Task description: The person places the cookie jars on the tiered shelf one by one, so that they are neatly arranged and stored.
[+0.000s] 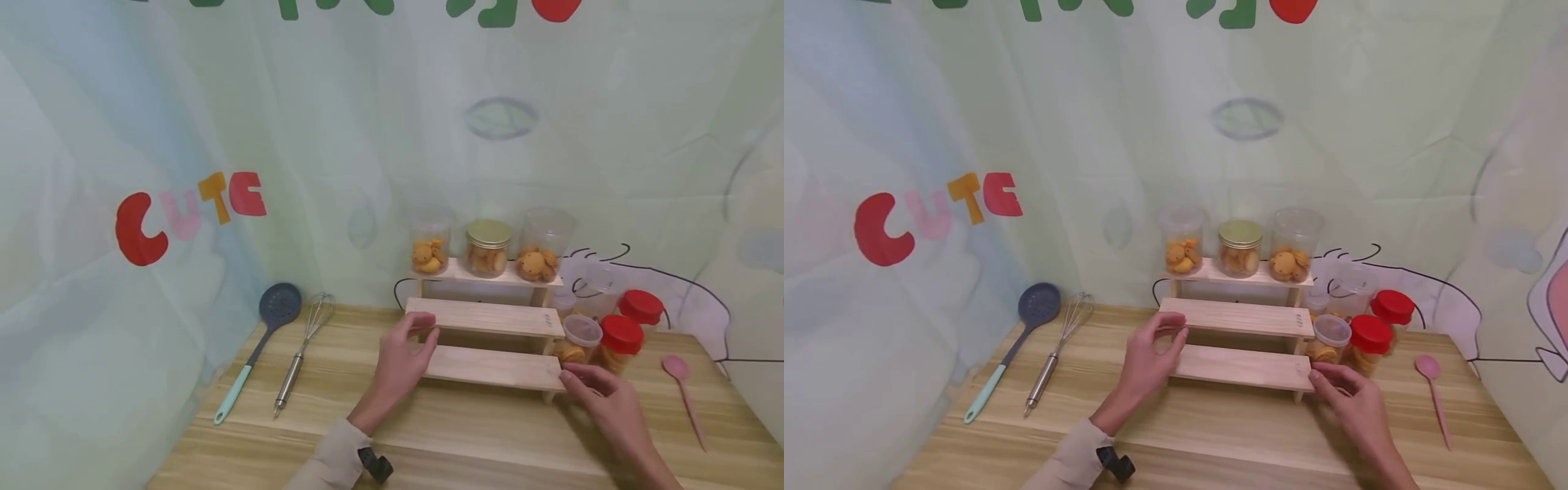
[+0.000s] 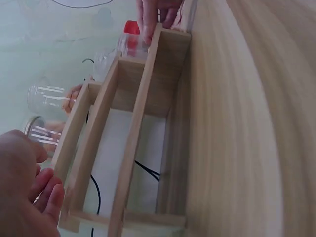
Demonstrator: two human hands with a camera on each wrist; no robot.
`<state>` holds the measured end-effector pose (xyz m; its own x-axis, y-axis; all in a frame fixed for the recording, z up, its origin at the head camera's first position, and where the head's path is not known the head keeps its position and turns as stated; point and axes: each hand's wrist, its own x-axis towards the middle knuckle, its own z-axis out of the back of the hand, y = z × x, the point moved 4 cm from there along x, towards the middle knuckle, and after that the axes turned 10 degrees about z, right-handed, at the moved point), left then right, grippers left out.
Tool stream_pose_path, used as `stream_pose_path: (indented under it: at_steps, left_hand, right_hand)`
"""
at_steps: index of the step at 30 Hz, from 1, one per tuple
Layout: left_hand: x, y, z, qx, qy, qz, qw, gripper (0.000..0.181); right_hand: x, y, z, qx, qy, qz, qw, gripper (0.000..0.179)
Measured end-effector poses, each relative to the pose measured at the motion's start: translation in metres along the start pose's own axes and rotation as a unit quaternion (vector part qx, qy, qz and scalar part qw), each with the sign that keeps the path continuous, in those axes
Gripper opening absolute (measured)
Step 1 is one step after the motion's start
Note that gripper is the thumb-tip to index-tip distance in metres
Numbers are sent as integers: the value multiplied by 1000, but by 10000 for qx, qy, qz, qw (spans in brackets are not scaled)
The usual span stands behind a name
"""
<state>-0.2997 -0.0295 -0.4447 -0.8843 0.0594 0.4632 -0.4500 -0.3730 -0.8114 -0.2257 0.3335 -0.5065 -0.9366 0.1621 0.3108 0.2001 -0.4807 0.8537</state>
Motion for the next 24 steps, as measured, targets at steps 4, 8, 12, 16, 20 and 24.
stream_pose_path:
  at_steps: [4, 8, 12, 16, 20, 24]
  left_hand:
    - [-7, 13, 15, 21, -164, 301, 9994, 22]
    - [-13, 25, 26, 193, -309, 717, 9968, 23]
    - [-17, 36, 34, 396, -341, 1253, 9907, 26]
    - [-21, 49, 39, 232, -193, 1688, 9852, 27]
    - [-24, 61, 40, -105, 3, 2056, 9786, 24]
    - [-27, 69, 39, -149, 254, 2255, 9738, 30]
  right_hand:
    - [2, 1, 14, -365, -367, 64, 9986, 38]
    - [4, -1, 31, -398, -980, 14, 9944, 32]
    - [6, -6, 48, -169, -1753, -54, 9844, 20]
    - [6, -12, 61, -175, -2324, -175, 9723, 23]
    - [8, -20, 65, -227, -2475, -290, 9682, 37]
    - [15, -28, 65, -286, -1995, -238, 9792, 61]
